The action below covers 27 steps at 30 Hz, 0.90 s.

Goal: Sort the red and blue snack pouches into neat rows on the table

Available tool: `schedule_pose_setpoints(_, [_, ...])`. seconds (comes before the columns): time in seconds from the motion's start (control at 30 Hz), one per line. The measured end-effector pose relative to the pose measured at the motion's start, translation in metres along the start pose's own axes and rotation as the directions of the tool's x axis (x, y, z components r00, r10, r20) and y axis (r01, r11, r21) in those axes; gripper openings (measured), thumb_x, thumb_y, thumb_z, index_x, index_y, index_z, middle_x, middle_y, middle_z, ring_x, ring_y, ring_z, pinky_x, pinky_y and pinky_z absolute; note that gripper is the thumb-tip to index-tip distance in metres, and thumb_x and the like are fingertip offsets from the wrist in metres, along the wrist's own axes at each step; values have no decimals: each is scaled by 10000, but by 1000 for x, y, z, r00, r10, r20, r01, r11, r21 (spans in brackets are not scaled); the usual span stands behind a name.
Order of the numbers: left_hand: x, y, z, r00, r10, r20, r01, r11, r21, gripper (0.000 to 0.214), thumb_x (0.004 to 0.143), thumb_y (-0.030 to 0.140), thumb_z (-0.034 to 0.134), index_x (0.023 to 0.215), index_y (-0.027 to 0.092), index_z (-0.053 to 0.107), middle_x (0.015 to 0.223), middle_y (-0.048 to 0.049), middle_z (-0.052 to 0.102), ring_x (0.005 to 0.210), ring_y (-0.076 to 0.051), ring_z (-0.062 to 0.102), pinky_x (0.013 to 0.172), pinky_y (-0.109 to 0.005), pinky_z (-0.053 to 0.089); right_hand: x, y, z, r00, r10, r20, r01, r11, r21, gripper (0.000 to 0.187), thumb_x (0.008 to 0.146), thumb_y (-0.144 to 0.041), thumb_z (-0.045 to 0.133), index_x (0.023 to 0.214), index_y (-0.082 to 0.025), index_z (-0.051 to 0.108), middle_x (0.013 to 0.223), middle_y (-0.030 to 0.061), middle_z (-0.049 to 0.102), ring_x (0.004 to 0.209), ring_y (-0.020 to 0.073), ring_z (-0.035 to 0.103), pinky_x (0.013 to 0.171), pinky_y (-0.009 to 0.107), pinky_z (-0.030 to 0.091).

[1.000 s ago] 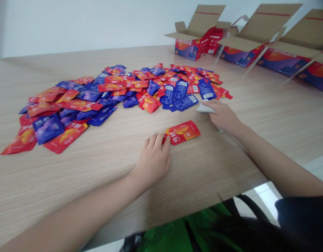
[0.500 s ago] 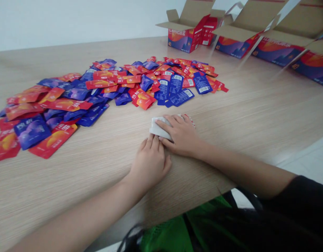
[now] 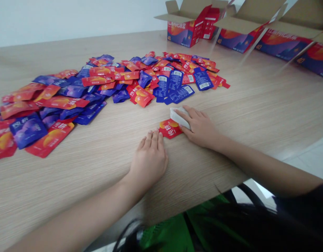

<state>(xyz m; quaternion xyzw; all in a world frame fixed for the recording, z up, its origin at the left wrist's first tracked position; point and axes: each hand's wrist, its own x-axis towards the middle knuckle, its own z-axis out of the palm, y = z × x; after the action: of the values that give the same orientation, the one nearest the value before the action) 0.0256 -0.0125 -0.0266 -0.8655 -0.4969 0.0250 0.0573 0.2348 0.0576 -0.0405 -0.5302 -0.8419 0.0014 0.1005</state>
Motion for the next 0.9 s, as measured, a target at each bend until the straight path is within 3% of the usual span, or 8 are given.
schedule_pose_setpoints(0.13, [-1, -1, 3, 1000, 13, -13, -13, 1000, -22, 537, 906, 204, 382, 1364, -59, 480, 1432, -278, 462, 1309, -375, 489, 1037, -474, 457, 3, 11, -10, 997, 49, -63, -39, 987, 153, 512, 962, -291, 385, 1472, -248, 409, 1427, 113, 503, 1271, 309, 475, 1002, 497, 380])
schedule_pose_setpoints(0.23, [-1, -1, 4, 999, 22, -26, -23, 999, -30, 545, 901, 198, 381, 1369, -66, 471, 1435, -286, 455, 1307, -385, 489, 1026, -482, 462, 11, -7, -27, 975, 105, -195, -56, 969, 240, 556, 941, -207, 363, 1494, -264, 370, 1443, 89, 492, 1298, 304, 450, 1007, 499, 371])
schedule_pose_setpoints(0.3, [-1, -1, 4, 998, 26, -52, -27, 999, -35, 550, 898, 202, 386, 1369, -70, 469, 1438, -291, 451, 1313, -389, 480, 1025, -486, 461, 17, -29, -34, 976, 31, -218, 16, 977, 211, 582, 928, -194, 385, 1504, -276, 355, 1488, 78, 437, 1341, 309, 395, 1028, 499, 343])
schedule_pose_setpoints(0.47, [0, -3, 1, 998, 55, -9, -55, 998, -26, 436, 876, 177, 394, 1133, -51, 662, 1121, -289, 681, 1083, -383, 648, 928, -498, 516, 28, -66, -13, 955, -296, -15, 293, 939, 177, 474, 974, -333, 404, 1432, -226, 465, 1473, 95, 456, 1322, 283, 402, 1044, 468, 315])
schedule_pose_setpoints(0.53, [0, -3, 1, 999, 52, -6, -52, 999, -15, 452, 868, 167, 389, 1158, -66, 646, 1142, -294, 673, 1104, -386, 638, 930, -495, 518, 28, -62, -1, 959, -284, 17, 279, 950, 143, 489, 977, -404, 413, 1425, -216, 471, 1473, 113, 456, 1304, 298, 414, 1052, 493, 290])
schedule_pose_setpoints(0.6, [-1, -3, 3, 998, 40, -41, -40, 999, -7, 516, 864, 165, 383, 1278, -91, 555, 1301, -305, 582, 1232, -393, 557, 969, -492, 503, 27, -52, 5, 975, -219, 21, 217, 972, 94, 518, 971, -429, 419, 1442, -214, 447, 1472, 131, 453, 1293, 315, 420, 1050, 515, 276])
schedule_pose_setpoints(0.7, [-1, -3, 4, 999, 36, -35, -36, 999, 0, 566, 861, 159, 374, 1362, -89, 469, 1410, -291, 482, 1308, -385, 487, 995, -484, 491, 23, -36, 3, 986, -166, 13, 166, 985, 45, 543, 967, -437, 413, 1462, -214, 419, 1468, 139, 454, 1293, 324, 417, 1046, 525, 273])
schedule_pose_setpoints(0.9, [0, -4, 1, 1000, 29, -13, -29, 1000, -13, 549, 858, 149, 387, 1354, -64, 486, 1418, -276, 483, 1298, -374, 503, 989, -465, 499, 11, -13, -1, 998, -60, -10, 60, 998, -14, 529, 968, -396, 397, 1460, -203, 424, 1481, 140, 437, 1282, 331, 430, 1037, 511, 302])
